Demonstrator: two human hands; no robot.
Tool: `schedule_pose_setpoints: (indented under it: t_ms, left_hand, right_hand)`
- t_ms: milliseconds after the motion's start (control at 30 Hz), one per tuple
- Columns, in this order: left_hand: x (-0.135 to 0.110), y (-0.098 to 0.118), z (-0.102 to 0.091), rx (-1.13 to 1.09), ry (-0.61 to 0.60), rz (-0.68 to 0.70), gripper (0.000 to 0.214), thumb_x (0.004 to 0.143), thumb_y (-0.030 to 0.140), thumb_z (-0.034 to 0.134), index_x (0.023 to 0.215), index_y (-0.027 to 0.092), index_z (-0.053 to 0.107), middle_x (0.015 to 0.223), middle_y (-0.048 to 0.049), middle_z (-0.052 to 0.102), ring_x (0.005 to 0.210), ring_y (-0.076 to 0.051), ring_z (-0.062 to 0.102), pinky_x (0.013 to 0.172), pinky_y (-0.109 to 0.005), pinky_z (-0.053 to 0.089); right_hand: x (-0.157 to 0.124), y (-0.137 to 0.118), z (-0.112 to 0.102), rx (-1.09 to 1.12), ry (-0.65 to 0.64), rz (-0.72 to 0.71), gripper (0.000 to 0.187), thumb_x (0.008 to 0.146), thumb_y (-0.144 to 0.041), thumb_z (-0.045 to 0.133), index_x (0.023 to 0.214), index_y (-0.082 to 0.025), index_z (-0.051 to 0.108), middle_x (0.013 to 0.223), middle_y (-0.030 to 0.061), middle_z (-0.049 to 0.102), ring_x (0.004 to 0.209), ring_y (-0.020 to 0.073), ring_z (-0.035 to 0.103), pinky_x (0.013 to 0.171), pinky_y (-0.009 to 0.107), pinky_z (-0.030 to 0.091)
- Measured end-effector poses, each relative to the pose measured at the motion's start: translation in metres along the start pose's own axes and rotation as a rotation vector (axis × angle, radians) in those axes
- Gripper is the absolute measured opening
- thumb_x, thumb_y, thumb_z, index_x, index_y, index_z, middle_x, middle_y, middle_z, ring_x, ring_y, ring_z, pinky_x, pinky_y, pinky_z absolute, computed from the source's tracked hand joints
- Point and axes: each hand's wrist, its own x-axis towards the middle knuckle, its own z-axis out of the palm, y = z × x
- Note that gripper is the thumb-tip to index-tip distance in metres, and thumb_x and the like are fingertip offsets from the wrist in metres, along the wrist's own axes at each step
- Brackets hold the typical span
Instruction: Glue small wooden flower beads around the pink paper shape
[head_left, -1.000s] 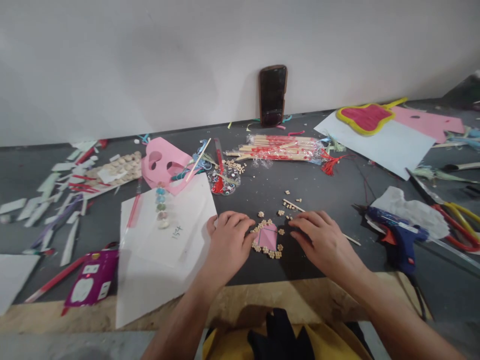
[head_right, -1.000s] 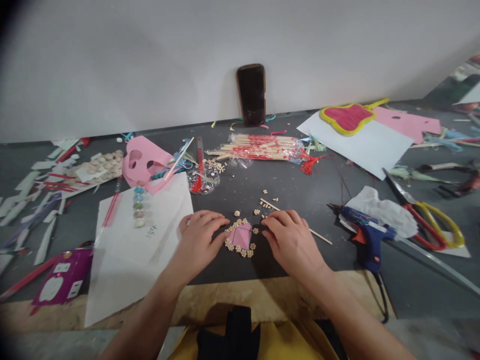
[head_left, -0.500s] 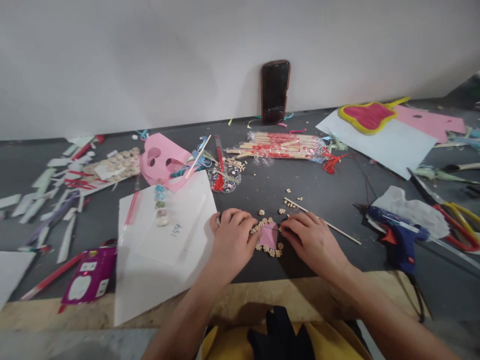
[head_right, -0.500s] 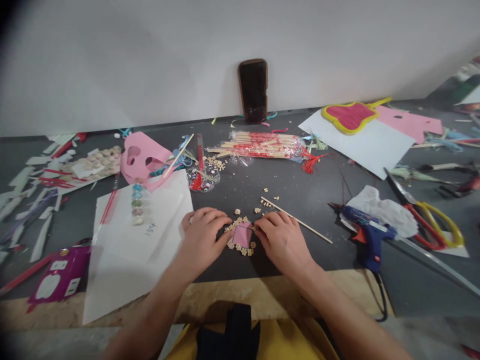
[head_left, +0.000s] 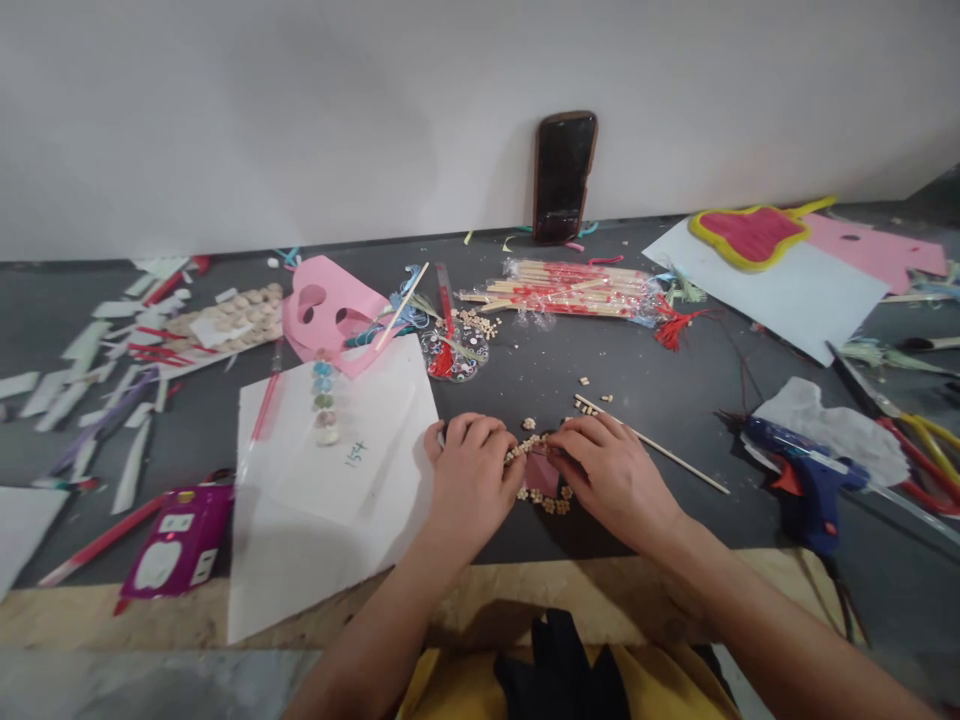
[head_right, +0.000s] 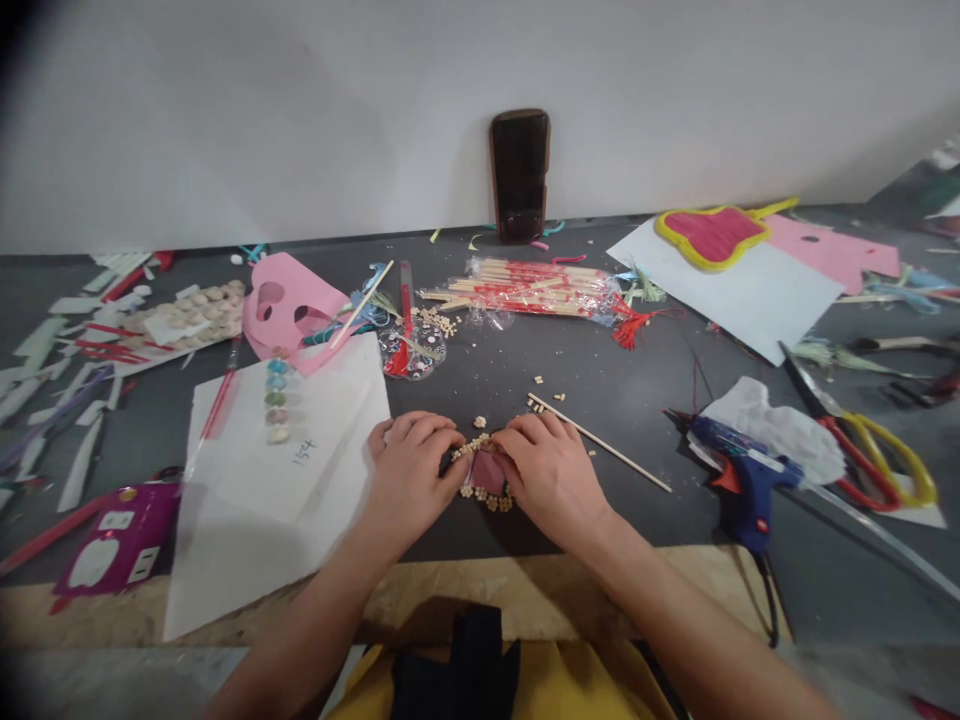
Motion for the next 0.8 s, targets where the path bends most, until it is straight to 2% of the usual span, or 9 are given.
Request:
schedule_pose_setpoints:
  t_ms: [267, 500, 800]
  left_hand:
    - [0.002, 0.007, -0.001, 0.054, -0.034, 0.007, 0.012, 0.082, 0.028, 0.058, 0.093, 0.025, 0.062, 0.109, -0.0034, 0.063, 0.109, -0.027, 0.049, 0.096, -0.052, 0.026]
    - [0.005, 0.012, 0.004, 0.07, 0.0, -0.007, 0.009, 0.084, 0.026, 0.057, 0.091, 0.024, 0.062, 0.114, -0.0018, 0.062, 0.111, -0.025, 0.049, 0.097, -0.051, 0.026]
    - [0.004, 0.006, 0.006, 0.001, 0.033, -0.035, 0.007, 0.083, 0.027, 0.06, 0.089, 0.026, 0.064, 0.111, 0.0015, 0.064, 0.111, -0.023, 0.051, 0.096, -0.048, 0.029]
  right_hand:
    - [0.0, 0.002, 0.001, 0.004, -0.027, -0.001, 0.018, 0.091, -0.024, 0.051, 0.098, -0.022, 0.067, 0.103, 0.0074, 0.066, 0.098, 0.0228, 0.055, 0.084, 0.036, 0.042]
    - [-0.005, 0.008, 0.003, 0.025, 0.013, -0.007, 0.019, 0.091, -0.026, 0.051, 0.099, -0.022, 0.067, 0.103, 0.0079, 0.066, 0.098, 0.0232, 0.056, 0.081, 0.037, 0.044]
    - [-0.007, 0.007, 0.002, 0.021, 0.002, 0.024, 0.016, 0.091, -0.026, 0.052, 0.097, -0.021, 0.067, 0.103, 0.0073, 0.066, 0.097, 0.0237, 0.055, 0.08, 0.037, 0.043]
